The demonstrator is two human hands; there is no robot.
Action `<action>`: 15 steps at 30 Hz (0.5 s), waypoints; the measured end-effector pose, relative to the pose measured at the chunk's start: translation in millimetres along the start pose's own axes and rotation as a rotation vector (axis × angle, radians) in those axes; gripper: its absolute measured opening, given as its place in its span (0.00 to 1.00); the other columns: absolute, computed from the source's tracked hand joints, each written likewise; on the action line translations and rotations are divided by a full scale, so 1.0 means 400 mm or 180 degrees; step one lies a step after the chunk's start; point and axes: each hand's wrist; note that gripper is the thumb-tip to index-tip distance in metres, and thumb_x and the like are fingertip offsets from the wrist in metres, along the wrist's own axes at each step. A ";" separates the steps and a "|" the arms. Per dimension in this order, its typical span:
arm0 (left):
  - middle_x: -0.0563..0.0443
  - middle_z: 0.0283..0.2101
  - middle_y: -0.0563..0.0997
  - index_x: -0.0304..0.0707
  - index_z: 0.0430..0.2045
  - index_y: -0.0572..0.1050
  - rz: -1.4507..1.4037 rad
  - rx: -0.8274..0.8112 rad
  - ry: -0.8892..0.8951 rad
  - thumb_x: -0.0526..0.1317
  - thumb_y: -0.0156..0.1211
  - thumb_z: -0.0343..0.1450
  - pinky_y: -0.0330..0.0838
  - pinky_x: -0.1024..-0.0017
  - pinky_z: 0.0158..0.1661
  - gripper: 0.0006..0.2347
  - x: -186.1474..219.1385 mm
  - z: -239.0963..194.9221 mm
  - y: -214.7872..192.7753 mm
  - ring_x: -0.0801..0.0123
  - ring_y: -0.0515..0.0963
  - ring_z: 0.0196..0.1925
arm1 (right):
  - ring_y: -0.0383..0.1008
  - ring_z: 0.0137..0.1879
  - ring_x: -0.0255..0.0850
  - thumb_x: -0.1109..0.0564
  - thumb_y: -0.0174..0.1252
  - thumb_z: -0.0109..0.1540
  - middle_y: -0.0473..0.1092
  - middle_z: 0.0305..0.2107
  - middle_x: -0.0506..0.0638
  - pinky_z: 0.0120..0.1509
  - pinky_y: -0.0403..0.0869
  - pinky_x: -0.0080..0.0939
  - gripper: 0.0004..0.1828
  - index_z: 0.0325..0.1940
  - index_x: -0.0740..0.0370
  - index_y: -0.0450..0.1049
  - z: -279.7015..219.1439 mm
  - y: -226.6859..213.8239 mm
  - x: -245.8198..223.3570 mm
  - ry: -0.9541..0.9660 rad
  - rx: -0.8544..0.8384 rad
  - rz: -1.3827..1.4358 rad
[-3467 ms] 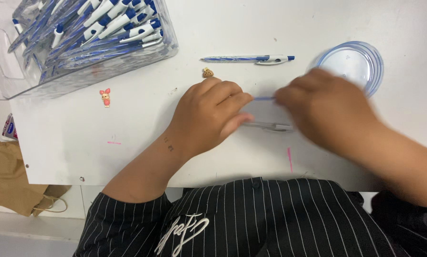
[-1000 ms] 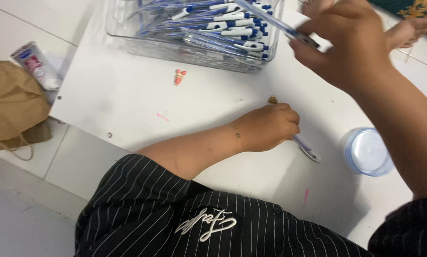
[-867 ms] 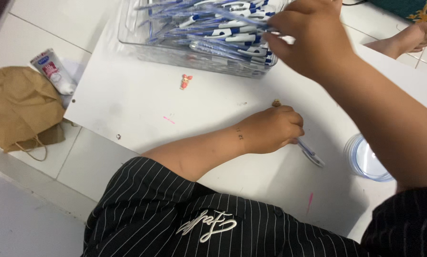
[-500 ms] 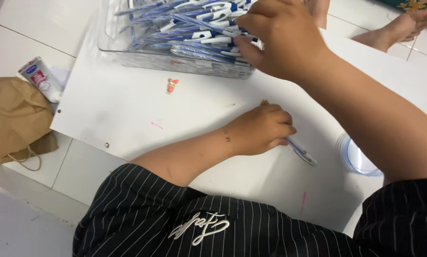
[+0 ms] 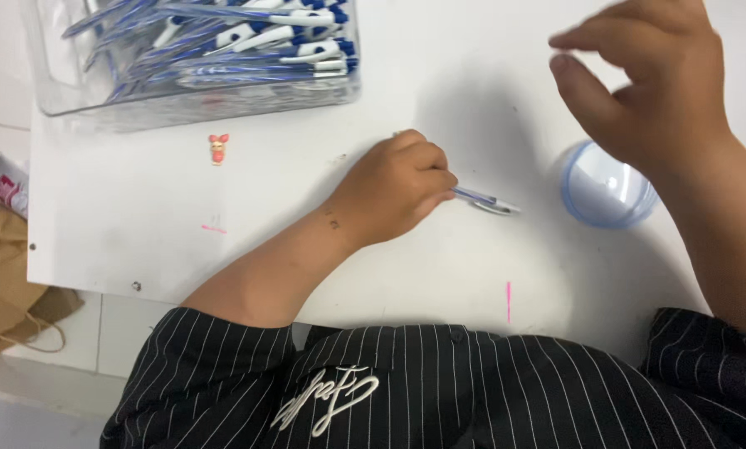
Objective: The person assembles blue ballpoint pens by inserting ink refills into clear plastic pen bodies and then attaching blue caps. The person handles the refills, pen bodies, and caps one at a time, placing the completed pens into a clear plastic container.
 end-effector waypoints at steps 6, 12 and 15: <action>0.49 0.33 0.77 0.35 0.34 0.81 -0.0048 0.0141 0.0082 0.32 0.72 0.72 0.70 0.63 0.39 0.04 0.019 0.039 -0.051 0.56 0.73 0.35 | 0.75 0.50 0.52 0.54 0.74 0.66 0.79 0.46 0.54 0.61 0.67 0.53 0.15 0.54 0.61 0.83 -0.155 0.016 -0.113 0.0294 -0.0240 0.0105; 0.49 0.36 0.77 0.35 0.37 0.79 -0.0008 0.0164 -0.0081 0.30 0.69 0.73 0.72 0.66 0.40 0.04 0.044 0.032 -0.037 0.58 0.73 0.36 | 0.71 0.44 0.53 0.59 0.68 0.67 0.77 0.41 0.54 0.53 0.68 0.49 0.10 0.52 0.64 0.81 -0.198 0.034 -0.157 0.0444 -0.0338 0.0463; 0.49 0.37 0.78 0.35 0.38 0.79 -0.0001 0.0180 -0.0230 0.31 0.67 0.74 0.74 0.66 0.42 0.03 0.043 0.033 -0.045 0.58 0.74 0.37 | 0.72 0.43 0.53 0.60 0.68 0.66 0.76 0.40 0.56 0.50 0.68 0.50 0.13 0.54 0.65 0.80 -0.194 0.021 -0.142 0.0413 -0.0325 0.0677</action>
Point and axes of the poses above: each hand's wrist, its own z-axis towards the middle knuckle, its own y-axis out of the palm, x = y × z
